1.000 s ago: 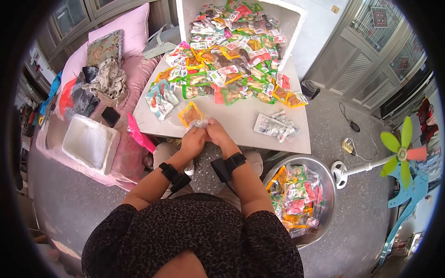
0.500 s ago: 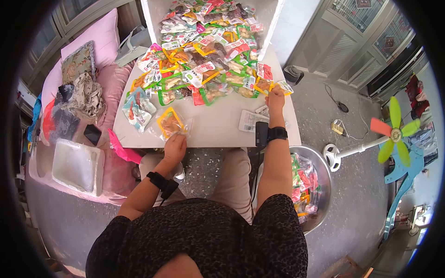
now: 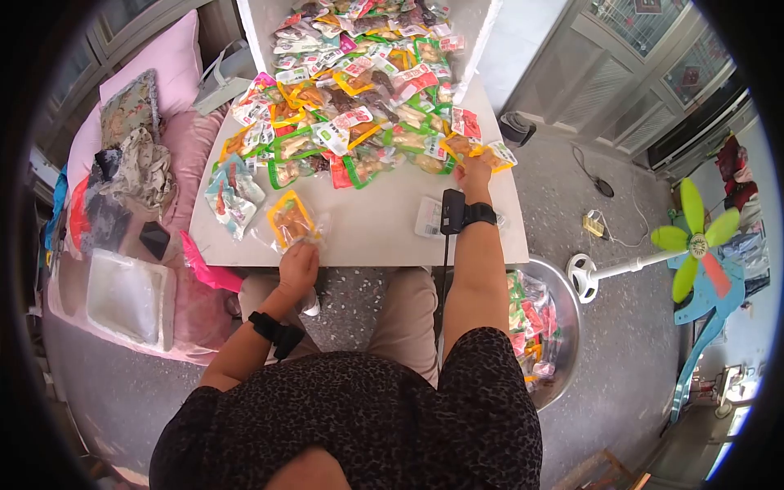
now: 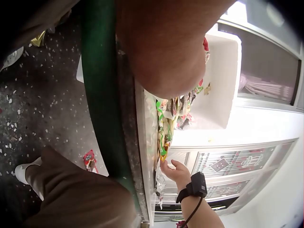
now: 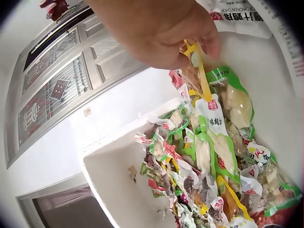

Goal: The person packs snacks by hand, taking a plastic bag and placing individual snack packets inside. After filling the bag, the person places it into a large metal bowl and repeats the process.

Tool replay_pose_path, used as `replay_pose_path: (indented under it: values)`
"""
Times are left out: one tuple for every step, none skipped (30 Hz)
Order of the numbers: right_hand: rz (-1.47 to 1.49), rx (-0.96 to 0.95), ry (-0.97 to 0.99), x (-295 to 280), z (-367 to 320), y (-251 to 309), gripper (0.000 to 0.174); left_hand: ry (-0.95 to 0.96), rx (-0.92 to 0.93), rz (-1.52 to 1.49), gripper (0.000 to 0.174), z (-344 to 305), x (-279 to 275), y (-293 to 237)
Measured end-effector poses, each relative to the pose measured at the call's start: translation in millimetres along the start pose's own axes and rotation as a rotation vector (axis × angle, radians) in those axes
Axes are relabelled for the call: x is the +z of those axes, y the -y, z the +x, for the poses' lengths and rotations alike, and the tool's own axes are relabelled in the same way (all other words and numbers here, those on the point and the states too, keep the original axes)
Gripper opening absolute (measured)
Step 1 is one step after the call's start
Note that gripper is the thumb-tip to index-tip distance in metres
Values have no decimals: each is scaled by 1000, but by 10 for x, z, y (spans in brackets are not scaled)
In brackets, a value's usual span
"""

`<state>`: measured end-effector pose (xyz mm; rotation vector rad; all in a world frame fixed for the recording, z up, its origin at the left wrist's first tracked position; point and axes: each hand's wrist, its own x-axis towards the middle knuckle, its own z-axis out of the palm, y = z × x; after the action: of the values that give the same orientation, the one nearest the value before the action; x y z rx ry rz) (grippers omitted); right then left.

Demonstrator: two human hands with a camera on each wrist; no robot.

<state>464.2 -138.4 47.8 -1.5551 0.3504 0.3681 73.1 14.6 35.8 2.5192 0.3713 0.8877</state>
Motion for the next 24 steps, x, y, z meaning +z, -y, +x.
replay_pose_path:
  values:
    - [18, -1, -15, 34, 11, -3, 5, 3, 0, 5, 9, -1, -5, -3]
    - [39, 4, -30, 66, 16, -10, 4, 6, 0, 9, 9, -3, -10, -10]
    - [62, 8, -43, 92, 20, -14, 3, 8, 2, 12, 8, -1, -15, -14]
    - [86, 15, -48, 110, 19, -25, 3, 8, 2, 10, 8, 5, -19, -17]
    - [108, 27, -52, 125, 22, -32, 2, 8, 2, 6, 8, 7, -21, -20]
    - [138, 41, -50, 144, 17, -55, 2, 8, 0, 2, 7, 7, -23, -22]
    - [164, 55, -45, 147, 15, -72, 2, 6, -1, 5, 7, 6, -22, -24]
    - [192, 77, -37, 156, 12, -90, 2, 3, -2, 6, 7, 5, -19, -27]
    - [227, 101, -21, 158, 2, -111, 2, 0, -4, 8, 7, 2, -18, -30]
    - [263, 128, 3, 150, -2, -114, 3, 4, -5, 2, 6, 1, -21, -34]
    - [306, 161, 41, 131, -6, -118, 4, 10, -6, -3, 6, 1, -28, -37]
    - [354, 196, 88, 120, -9, -94, 4, 17, -7, -9, 6, 3, -32, -36]
    - [400, 236, 135, 98, -11, -71, 5, 14, -2, -7, 6, 8, -33, -30]
    - [454, 275, 199, 81, -5, -34, 6, 14, 2, -5, 6, 6, -31, -22]
    - [508, 302, 268, 64, -16, 3, 7, 15, 5, -4, 6, -9, -28, -21]
    - [564, 322, 347, 18, -34, 42, 7, 10, 8, 2, 6, -21, -24, -23]
    - [603, 312, 413, -38, -63, 68, 8, 2, 11, 8, 7, -20, -19, -22]
    - [641, 303, 480, -92, -112, 102, 9, -6, 13, 14, 7, -14, -20, -22]
    - [677, 294, 548, -141, -236, 156, 10, -2, 8, 11, 7, -8, -29, -26]
    - [618, 210, 518, -173, -369, 193, 11, 3, 1, 7, 7, -2, -38, -33]
    - [556, 129, 489, -199, -579, 240, 11, 8, -9, 4, 7, -3, -45, -41]
    - [493, 50, 460, -224, -723, 237, 12, -2, -19, -12, 6, -4, -41, -43]
    - [512, 63, 483, -275, -778, 203, 11, -12, -31, -26, 6, -2, -27, -41]
    - [485, 53, 510, -324, -929, 202, 11, -22, -45, -38, 5, -1, -17, -41]
